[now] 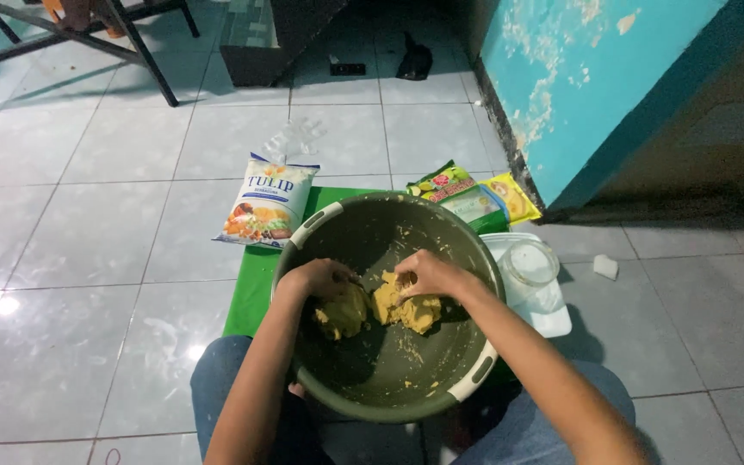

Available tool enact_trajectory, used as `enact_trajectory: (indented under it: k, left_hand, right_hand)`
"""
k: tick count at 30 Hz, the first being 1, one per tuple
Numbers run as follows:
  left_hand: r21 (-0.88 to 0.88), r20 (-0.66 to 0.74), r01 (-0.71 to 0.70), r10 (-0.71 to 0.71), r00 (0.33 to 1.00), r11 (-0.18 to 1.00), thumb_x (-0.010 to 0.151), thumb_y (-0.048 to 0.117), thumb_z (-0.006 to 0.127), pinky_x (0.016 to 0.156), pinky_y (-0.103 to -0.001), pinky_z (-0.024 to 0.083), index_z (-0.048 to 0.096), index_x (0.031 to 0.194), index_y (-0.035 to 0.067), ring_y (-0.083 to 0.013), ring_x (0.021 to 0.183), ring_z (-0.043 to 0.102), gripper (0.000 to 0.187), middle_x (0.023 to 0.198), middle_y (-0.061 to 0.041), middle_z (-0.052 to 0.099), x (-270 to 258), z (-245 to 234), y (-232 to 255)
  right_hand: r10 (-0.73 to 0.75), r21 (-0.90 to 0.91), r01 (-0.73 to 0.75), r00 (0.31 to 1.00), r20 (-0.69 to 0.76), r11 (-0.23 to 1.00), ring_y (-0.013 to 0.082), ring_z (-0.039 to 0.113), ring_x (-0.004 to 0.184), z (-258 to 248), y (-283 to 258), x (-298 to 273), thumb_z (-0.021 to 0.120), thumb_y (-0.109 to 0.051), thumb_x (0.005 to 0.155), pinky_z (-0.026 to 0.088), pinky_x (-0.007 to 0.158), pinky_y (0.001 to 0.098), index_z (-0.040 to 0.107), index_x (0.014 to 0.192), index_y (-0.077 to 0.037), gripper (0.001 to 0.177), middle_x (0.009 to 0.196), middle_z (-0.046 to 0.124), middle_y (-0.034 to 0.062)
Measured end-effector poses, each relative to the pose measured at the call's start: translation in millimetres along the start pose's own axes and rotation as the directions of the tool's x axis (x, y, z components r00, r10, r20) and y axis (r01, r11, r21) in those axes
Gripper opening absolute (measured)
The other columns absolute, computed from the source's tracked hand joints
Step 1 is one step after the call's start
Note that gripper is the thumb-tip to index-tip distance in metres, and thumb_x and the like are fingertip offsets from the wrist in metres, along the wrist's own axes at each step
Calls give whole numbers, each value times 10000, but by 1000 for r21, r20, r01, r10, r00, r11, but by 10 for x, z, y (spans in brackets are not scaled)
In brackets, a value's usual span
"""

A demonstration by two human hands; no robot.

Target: Kneading and mixing dough by hand in a large bowl on a low table.

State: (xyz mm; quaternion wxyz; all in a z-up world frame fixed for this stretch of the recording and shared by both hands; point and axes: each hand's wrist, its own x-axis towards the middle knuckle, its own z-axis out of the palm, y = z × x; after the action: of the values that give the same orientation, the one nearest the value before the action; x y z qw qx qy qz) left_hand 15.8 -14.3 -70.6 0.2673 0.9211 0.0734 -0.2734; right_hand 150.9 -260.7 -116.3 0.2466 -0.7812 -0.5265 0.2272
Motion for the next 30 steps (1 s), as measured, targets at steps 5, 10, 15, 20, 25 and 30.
enact_trajectory:
  k: [5, 10, 15, 20, 25, 30]
  left_hand:
    - [-20, -12, 18, -19, 1000, 1000, 925, 307, 625, 1049, -446, 555, 670, 1380, 222, -313, 1272, 636, 465, 1365, -71, 686, -113, -4, 81]
    - [41, -2, 55, -55, 998, 998, 937, 316, 606, 1007, -408, 583, 633, 1409, 357, -284, 1260, 642, 475, 1403, -12, 657, 133, 126, -85]
    - [170, 72, 6, -19, 997, 985, 1007, 177, 422, 1097, -423, 527, 532, 1504, 278, -356, 1374, 544, 520, 1539, -138, 527, 146, 114, -19]
    - [279, 220, -39, -24, 975, 960, 747, 542, 649, 1120, -440, 492, 338, 1623, 281, -372, 1441, 438, 966, 1639, -90, 378, 334, 270, -20]
    - [358, 113, 31, -76, 991, 933, 396, 813, 822, 1011, -407, 593, 389, 1556, 460, -264, 1363, 545, 1288, 1525, 66, 525, 938, 710, -426]
    - [698, -239, 35, 187, 953, 715, 856, 328, 638, 481, -374, 556, 772, 949, 232, -198, 710, 716, 189, 855, 6, 761, 449, 798, -76]
  right_hand:
    - [-21, 11, 21, 999, -50, 1000, 247, 739, 701, -43, 160, 28, 894, -267, 754, 561, 648, 375, 806, 818, -136, 171, 747, 772, 90]
    - [185, -60, -189, 980, -67, 980, 290, 762, 845, -239, 3, -47, 886, -289, 763, 603, 754, 407, 813, 884, -163, 189, 842, 798, 84]
    - [257, -18, -262, 956, -142, 965, 328, 761, 908, -457, -415, -184, 858, -341, 782, 590, 811, 438, 808, 911, -138, 245, 904, 799, 118]
    - [251, -37, -250, 968, 4, 967, 260, 757, 861, -237, -376, -56, 783, -390, 888, 588, 789, 387, 793, 973, -137, 267, 923, 791, 108]
    - [213, -76, -206, 972, 96, 976, 319, 742, 923, 122, 88, 182, 766, -366, 925, 595, 801, 431, 775, 1117, -95, 333, 1000, 786, 134]
    - [197, -87, -188, 976, 98, 978, 432, 695, 1055, 0, 20, 112, 755, -364, 913, 571, 886, 520, 728, 1163, -52, 401, 1094, 754, 229]
